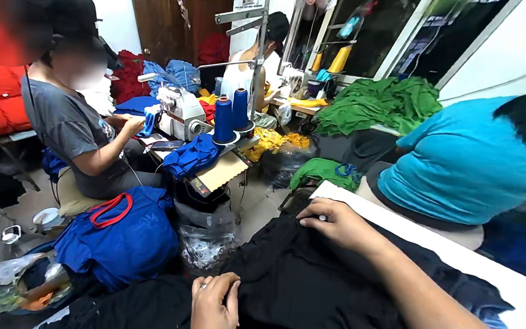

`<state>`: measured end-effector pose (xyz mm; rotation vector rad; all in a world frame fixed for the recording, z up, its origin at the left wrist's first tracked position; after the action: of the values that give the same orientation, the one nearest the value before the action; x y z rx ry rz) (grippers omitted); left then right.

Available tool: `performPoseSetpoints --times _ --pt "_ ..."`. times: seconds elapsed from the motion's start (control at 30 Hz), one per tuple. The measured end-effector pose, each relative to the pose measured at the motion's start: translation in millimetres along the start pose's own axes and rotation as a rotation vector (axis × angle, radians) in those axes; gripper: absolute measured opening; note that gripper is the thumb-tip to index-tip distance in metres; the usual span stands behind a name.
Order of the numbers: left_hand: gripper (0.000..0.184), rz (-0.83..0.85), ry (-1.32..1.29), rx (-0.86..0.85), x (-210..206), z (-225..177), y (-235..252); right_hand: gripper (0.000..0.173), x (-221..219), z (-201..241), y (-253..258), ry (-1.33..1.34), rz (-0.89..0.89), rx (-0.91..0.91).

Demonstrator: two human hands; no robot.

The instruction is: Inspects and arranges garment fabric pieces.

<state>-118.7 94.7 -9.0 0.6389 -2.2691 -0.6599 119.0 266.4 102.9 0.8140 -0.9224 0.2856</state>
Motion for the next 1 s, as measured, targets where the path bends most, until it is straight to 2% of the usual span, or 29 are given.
performPoseSetpoints --times 0.17,0.23,0.33,0.43,0.5,0.57,0.7,0.83,1.0 --pt "0.026 0.198 -0.009 0.081 -6.8 2.4 5.8 0.014 36.0 -0.8 -15.3 -0.045 -0.139 0.015" --pt "0.021 0.232 0.018 0.088 -6.1 2.3 7.1 0.015 47.5 8.8 -22.1 -0.060 -0.185 0.019" --pt "0.016 0.140 0.006 0.048 -1.0 -3.3 10.8 0.017 58.9 24.4 -31.0 -0.077 -0.238 0.043" --pt "0.015 -0.024 -0.153 0.053 11.1 -16.6 17.4 0.019 73.1 38.9 -39.7 -0.033 -0.285 0.050" --pt "0.013 -0.066 -0.315 0.076 21.3 -32.5 19.8 0.017 87.9 45.7 -50.3 0.083 -0.301 0.027" --pt "0.012 -0.018 -0.482 0.037 33.0 -57.6 18.3 0.016 105.9 46.3 -67.1 0.293 -0.332 -0.001" --pt "0.011 0.168 -0.712 -0.319 47.3 -113.6 10.1 0.014 135.6 47.7 -104.8 0.750 -0.318 0.098" --pt "0.009 0.225 -0.674 -0.506 38.0 -130.7 21.2 0.016 113.8 64.9 -104.6 0.940 -0.117 0.103" --pt "0.012 0.198 -0.813 -0.508 0.4 -120.1 55.4 0.017 41.9 66.1 -67.9 1.014 0.061 -0.022"
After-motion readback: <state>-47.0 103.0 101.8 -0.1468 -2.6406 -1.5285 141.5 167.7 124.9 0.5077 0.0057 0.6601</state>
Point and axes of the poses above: each hand's wrist, its own y-axis towards the middle knuckle, its own x-axis out of the back of the hand, z = x × y, the point moved 7 cm from there along y, towards the middle knuckle, and after that the axes turned 7 degrees about -z, right-handed, at the moved point
